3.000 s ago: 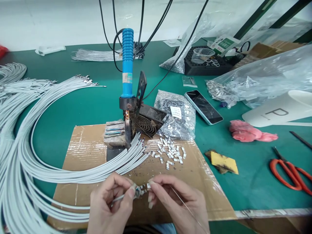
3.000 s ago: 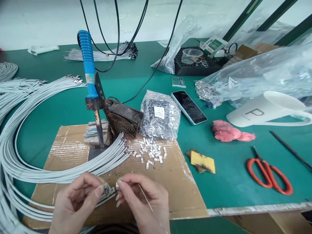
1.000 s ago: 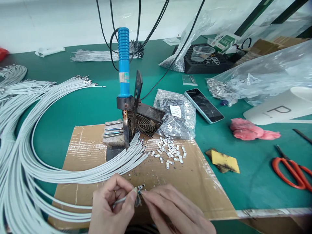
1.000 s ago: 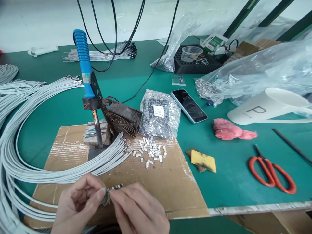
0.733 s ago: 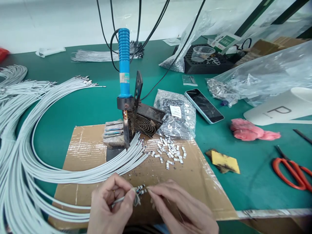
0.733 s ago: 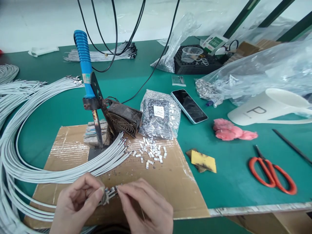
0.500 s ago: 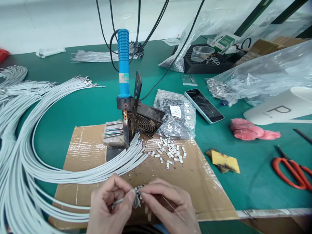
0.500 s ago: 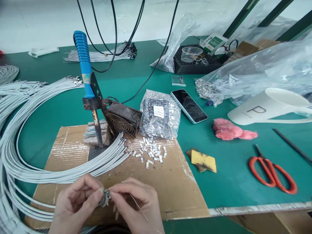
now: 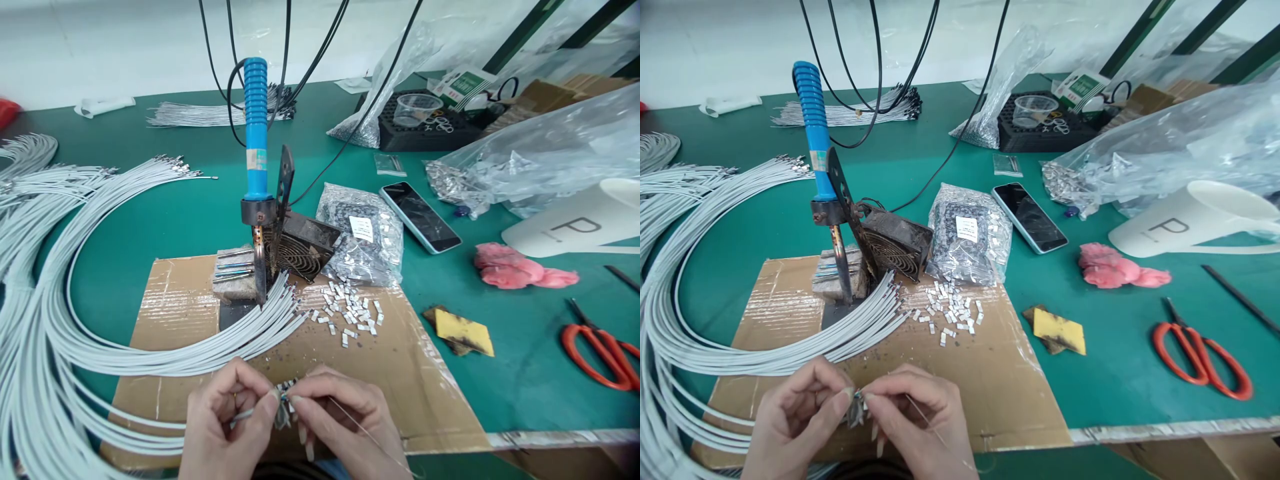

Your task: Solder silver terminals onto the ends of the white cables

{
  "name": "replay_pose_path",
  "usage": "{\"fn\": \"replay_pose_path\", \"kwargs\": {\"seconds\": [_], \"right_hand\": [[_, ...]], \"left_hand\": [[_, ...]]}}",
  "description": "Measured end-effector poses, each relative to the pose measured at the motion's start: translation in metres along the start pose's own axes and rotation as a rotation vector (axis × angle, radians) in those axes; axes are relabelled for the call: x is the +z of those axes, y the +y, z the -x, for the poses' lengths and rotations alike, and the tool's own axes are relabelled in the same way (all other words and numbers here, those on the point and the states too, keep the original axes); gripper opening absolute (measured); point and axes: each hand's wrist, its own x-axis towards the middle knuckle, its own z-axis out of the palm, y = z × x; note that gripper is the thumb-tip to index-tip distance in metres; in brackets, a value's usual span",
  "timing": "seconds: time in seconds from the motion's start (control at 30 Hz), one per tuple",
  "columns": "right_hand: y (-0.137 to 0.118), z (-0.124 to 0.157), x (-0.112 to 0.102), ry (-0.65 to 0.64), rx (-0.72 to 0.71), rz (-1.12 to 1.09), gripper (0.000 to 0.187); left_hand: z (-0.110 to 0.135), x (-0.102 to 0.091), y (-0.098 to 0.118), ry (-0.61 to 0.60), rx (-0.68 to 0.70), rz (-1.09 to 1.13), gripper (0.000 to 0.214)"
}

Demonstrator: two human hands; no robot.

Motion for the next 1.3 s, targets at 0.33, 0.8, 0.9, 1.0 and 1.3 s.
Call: {"fn": "replay_pose_path", "kwargs": {"seconds": [0.33,0.8,0.9,1.0,1.3], "right_hand": [[-0.0003,0.0,-0.0002,-0.007,-0.007,0.007,0.015],[-0.0013,-0.0004,0.001,0.006,0.043,-0.054,0.019],[-0.0016,-0.0003,0.0019,0.002,0.047,-0.074,0.021],[-0.0015,-0.0005,0.0023,0.017,0.059,-0.062,0.023],[0.0005,0.0,0.0018,0.017,0.073,-0.074,0.024]], "left_hand": [[-0.0002,0.0014,0.0018,-0.004,-0.002,-0.011,0.019],[0.0003,0.004,0.0039,-0.005,-0.025,-0.001,0.02],[0.0003,0.0045,0.0043,-0.008,-0.026,0.008,0.02],[0.0002,0.0053,0.0048,-0.005,-0.025,0.015,0.02],[0.0009,0.008,0.0083,0.023,-0.048,0.05,0.02]]}}
